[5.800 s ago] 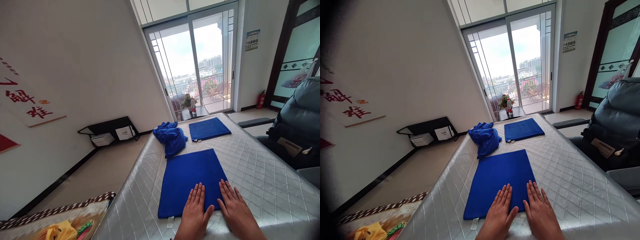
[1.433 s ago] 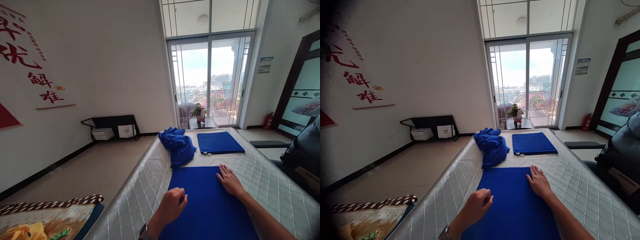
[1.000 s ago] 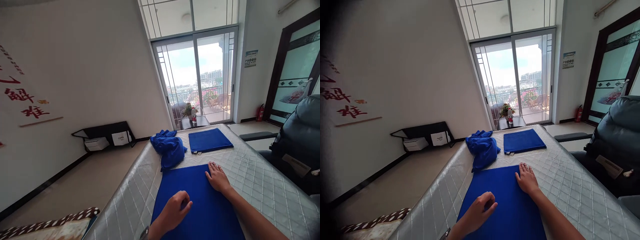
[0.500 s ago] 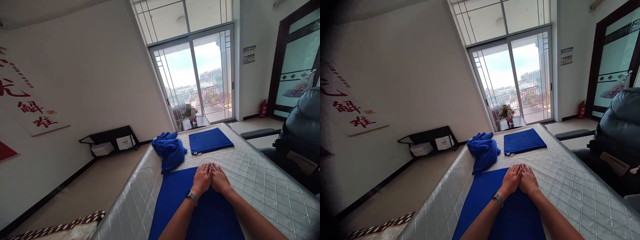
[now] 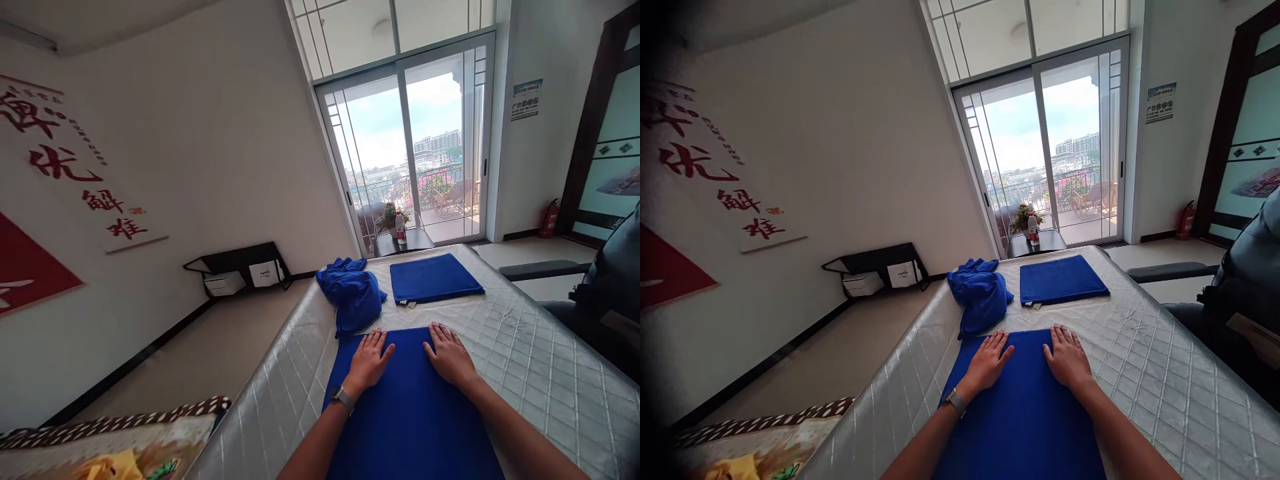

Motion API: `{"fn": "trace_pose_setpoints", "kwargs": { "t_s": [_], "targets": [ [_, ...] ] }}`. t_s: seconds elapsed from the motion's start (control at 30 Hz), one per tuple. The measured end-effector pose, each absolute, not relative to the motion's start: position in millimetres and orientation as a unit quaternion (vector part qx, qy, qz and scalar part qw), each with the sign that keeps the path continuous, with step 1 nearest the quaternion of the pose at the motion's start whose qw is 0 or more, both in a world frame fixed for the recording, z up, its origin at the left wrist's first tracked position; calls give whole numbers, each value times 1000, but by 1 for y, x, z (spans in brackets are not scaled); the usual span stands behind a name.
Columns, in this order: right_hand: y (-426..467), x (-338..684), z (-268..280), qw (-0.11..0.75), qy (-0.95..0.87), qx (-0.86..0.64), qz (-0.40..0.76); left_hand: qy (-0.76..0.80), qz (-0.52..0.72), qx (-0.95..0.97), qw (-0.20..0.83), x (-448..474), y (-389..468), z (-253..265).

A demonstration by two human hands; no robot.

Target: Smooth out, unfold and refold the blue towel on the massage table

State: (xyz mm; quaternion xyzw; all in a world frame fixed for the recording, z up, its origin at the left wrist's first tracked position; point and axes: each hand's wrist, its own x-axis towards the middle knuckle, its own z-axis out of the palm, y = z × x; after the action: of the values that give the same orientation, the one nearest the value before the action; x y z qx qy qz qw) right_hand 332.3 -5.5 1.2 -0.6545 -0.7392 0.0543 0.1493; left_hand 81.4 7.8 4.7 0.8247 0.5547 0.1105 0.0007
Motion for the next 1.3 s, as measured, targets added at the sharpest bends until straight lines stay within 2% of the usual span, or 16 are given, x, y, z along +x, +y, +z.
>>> {"fn": "trace_pose_setpoints", "kwargs": {
  "t_s": [0.13,0.27,0.9,1.1,1.3],
  "targets": [
    [-4,332,-4,145,-740,-655,45,617,105,780,3,14,5,5],
    [-1,332,-8,134,-743,-655,32,639,120,760,6,-12,5,1],
    [-5,327,3,73,-744,-664,25,636,133,760,-13,-12,2,-1],
    [-24,320,14,80,-747,-660,12,635,136,760,-25,-14,4,-5],
    [-46,318,2,70,-735,-673,37,631,145,762,-30,-13,6,-8]
  ]
}}
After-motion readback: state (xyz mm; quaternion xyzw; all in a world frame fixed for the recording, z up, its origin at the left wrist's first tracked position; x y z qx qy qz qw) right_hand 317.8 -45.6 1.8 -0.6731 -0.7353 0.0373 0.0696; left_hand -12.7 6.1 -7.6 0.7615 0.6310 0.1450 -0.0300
